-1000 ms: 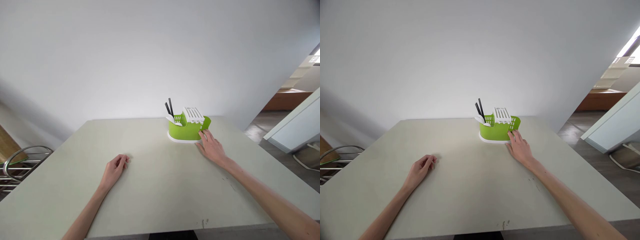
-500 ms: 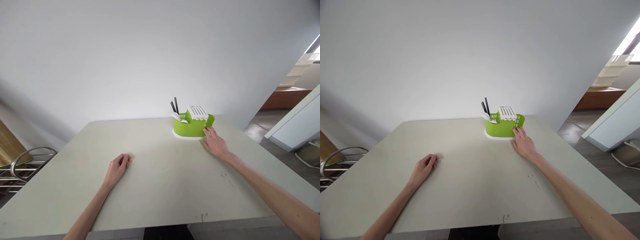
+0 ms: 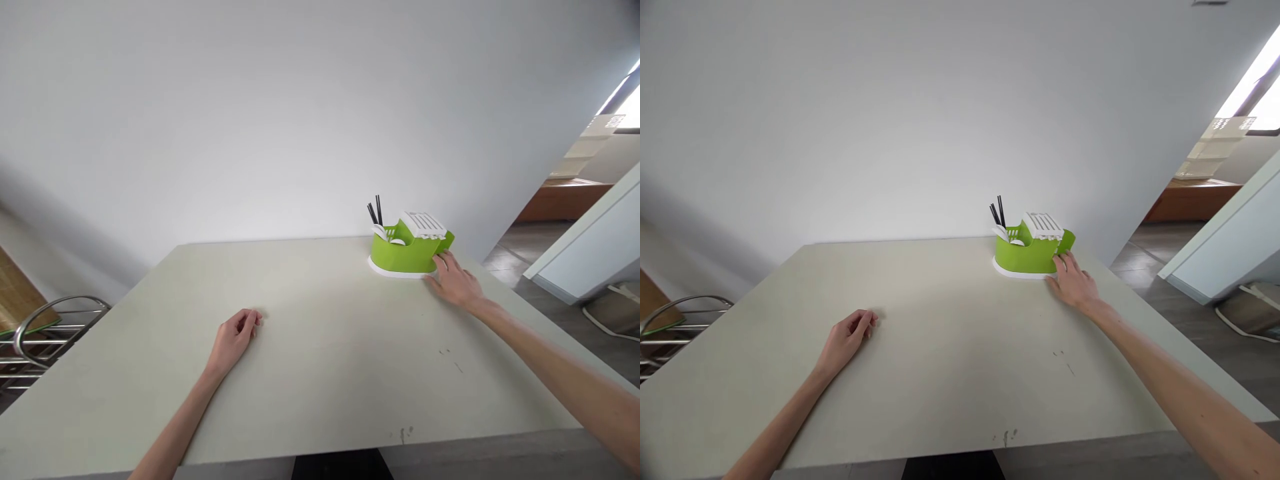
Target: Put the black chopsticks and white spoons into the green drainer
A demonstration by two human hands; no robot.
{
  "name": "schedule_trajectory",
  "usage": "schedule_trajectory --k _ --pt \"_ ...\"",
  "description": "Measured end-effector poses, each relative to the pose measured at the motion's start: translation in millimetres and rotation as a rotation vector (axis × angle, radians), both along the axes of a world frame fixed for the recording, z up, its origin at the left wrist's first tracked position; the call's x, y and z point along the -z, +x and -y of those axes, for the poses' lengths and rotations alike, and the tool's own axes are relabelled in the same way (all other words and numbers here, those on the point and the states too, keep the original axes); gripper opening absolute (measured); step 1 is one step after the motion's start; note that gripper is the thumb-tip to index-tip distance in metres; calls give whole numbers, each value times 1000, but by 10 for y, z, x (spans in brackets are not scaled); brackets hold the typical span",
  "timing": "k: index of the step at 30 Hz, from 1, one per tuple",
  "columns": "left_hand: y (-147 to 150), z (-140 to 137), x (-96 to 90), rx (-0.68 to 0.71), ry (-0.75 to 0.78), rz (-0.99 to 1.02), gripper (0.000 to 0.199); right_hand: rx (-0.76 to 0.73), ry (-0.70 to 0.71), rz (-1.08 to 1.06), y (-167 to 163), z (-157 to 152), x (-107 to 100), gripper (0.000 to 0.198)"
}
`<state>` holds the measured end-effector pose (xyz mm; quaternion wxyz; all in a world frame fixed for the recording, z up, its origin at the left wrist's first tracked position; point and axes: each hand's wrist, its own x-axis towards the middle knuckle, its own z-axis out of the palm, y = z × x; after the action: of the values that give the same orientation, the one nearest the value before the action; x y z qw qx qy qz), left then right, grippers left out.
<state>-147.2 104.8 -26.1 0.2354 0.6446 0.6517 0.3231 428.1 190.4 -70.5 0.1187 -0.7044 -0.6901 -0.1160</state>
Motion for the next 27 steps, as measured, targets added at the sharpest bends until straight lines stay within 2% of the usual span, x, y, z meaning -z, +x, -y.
schedule_trajectory --k 4,6,9,13,23,27 --pt "3 -11 -5 1 6 -3 47 67 55 -102 -115 183 61 81" --pt "17 -16 -12 7 5 -5 48 44 77 -165 -267 358 153 86" --pt "40 -20 -29 7 1 -12 49 -34 19 -231 -517 640 339 79" --pt "59 -25 -54 -4 4 -32 49 -46 -39 -268 -744 913 512 69" --pt "72 -116 -121 27 36 -131 52 -94 -54 -260 -712 1428 452 66" --pt "96 -108 -160 17 78 -142 51 -82 -39 -228 -752 1525 438 63"
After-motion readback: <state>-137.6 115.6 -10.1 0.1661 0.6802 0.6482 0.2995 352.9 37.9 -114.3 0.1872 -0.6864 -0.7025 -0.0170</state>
